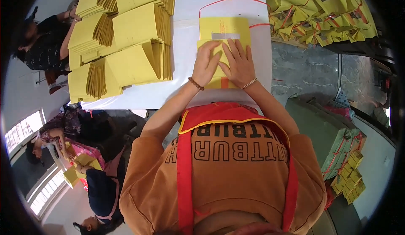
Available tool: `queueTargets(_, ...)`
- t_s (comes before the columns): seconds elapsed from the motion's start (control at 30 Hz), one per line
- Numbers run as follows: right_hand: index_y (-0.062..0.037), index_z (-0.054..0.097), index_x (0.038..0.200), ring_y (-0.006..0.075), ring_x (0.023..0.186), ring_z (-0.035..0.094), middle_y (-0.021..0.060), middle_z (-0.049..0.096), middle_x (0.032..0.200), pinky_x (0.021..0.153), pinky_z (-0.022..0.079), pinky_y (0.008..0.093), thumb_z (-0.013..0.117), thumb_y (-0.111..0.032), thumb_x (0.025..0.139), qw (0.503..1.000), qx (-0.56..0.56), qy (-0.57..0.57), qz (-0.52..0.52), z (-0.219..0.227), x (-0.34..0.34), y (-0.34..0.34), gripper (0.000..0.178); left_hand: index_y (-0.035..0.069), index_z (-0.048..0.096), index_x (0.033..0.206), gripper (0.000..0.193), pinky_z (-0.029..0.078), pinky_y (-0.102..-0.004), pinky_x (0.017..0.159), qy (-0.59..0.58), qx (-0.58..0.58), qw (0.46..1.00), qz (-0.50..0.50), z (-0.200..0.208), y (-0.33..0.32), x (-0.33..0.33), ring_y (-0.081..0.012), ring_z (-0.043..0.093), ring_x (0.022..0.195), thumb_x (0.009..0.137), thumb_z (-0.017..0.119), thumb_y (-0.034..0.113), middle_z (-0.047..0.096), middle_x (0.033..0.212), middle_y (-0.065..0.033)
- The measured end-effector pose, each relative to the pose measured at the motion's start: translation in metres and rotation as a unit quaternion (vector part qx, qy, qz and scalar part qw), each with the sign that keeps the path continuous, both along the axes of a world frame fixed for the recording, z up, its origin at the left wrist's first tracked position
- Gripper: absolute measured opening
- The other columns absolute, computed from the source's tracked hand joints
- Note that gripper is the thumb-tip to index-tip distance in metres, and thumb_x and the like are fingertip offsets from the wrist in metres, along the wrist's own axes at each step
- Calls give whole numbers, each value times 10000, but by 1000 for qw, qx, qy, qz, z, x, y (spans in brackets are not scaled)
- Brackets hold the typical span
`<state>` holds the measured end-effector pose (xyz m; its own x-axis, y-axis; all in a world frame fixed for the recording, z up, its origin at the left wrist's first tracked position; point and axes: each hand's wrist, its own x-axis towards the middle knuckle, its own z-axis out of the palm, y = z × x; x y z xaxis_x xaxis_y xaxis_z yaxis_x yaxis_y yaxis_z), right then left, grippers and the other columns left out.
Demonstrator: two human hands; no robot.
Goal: Folding yellow paper sheets at a table.
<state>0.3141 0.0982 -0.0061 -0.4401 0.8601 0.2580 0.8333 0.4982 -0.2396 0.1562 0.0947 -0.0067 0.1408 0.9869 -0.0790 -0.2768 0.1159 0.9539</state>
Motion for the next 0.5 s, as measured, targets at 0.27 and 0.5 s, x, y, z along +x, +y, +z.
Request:
queueTargets(0.27,-29,335,1347,369,1314,239,148,266,1427,1038,174,567,504,-397,855,996,-25,77,-43,-16,5,0,637,197,358,1369,673,102,-568,1029,637,308,701,-89,-7,-3,-8,-387,189,1314,810,506,541,287,1404,-193)
queueTargets(0.5,-47,285,1384,367,1343,176,176,202,1456,1042,119,584,456,-428,884,994,-43,17,-102,-21,17,-4,651,194,381,1357,823,95,-579,1029,649,306,685,-124,5,-7,-8,-410,169,1317,707,535,675,249,1424,-202)
